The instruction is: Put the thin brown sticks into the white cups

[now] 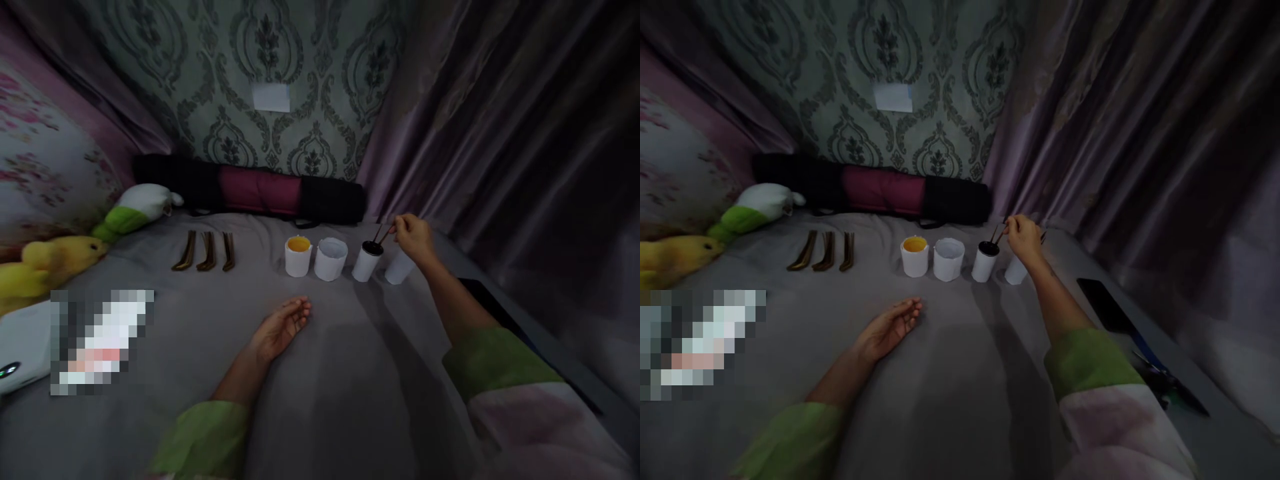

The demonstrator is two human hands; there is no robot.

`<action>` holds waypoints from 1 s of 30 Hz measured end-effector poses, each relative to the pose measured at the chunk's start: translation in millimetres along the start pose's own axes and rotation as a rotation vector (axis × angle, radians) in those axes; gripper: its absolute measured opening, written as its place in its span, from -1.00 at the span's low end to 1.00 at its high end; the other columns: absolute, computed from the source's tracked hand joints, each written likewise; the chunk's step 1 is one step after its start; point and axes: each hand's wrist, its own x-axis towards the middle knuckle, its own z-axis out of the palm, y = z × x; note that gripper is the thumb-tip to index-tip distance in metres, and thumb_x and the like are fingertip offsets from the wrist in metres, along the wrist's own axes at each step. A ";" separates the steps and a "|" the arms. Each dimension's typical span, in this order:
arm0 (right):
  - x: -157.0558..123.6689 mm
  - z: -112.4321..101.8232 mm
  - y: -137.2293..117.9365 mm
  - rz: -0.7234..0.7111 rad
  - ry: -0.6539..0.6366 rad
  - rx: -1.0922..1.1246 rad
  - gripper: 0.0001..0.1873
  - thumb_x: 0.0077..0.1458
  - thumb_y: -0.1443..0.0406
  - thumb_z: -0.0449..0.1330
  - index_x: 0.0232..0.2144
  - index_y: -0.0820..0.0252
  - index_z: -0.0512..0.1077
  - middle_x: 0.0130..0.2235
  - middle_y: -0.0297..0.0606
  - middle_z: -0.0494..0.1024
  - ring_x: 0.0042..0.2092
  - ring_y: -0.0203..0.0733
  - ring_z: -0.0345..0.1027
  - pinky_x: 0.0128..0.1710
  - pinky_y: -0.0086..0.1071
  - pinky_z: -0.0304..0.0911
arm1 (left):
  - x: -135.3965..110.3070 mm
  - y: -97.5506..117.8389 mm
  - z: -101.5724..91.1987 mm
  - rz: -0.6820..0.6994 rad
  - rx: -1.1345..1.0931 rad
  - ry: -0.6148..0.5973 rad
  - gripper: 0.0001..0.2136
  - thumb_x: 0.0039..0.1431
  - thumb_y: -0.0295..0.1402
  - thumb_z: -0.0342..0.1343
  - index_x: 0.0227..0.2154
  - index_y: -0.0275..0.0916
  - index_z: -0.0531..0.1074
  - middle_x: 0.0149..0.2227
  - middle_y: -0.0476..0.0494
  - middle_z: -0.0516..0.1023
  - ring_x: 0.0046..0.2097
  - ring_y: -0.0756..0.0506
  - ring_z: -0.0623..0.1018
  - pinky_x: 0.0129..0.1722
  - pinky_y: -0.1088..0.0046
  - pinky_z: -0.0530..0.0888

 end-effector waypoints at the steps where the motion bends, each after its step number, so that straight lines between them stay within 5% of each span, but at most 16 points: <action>1: 0.7 2.0 2.6 0.004 -0.003 -0.001 -0.76 0.09 0.26 -0.03 -0.50 0.19 0.37 -0.54 -0.34 0.48 -0.61 -0.36 0.23 -0.45 -0.42 0.14 | 0.1 -0.2 0.1 0.001 -0.002 0.008 -0.90 0.06 -0.57 0.03 -0.39 -0.39 0.44 -0.42 -0.15 0.50 -0.45 0.08 0.48 -0.46 0.61 0.42; 30: 1.2 14.3 20.1 0.094 -0.228 -0.130 -0.70 0.14 0.26 -0.11 -0.46 0.19 0.38 -0.47 -0.31 0.49 -0.45 -0.34 0.33 -0.37 -0.49 0.12 | 5.0 -6.3 2.9 0.010 0.029 0.081 -0.87 0.04 -0.60 0.04 -0.35 -0.41 0.46 -0.38 -0.19 0.51 -0.45 0.06 0.48 -0.47 0.58 0.46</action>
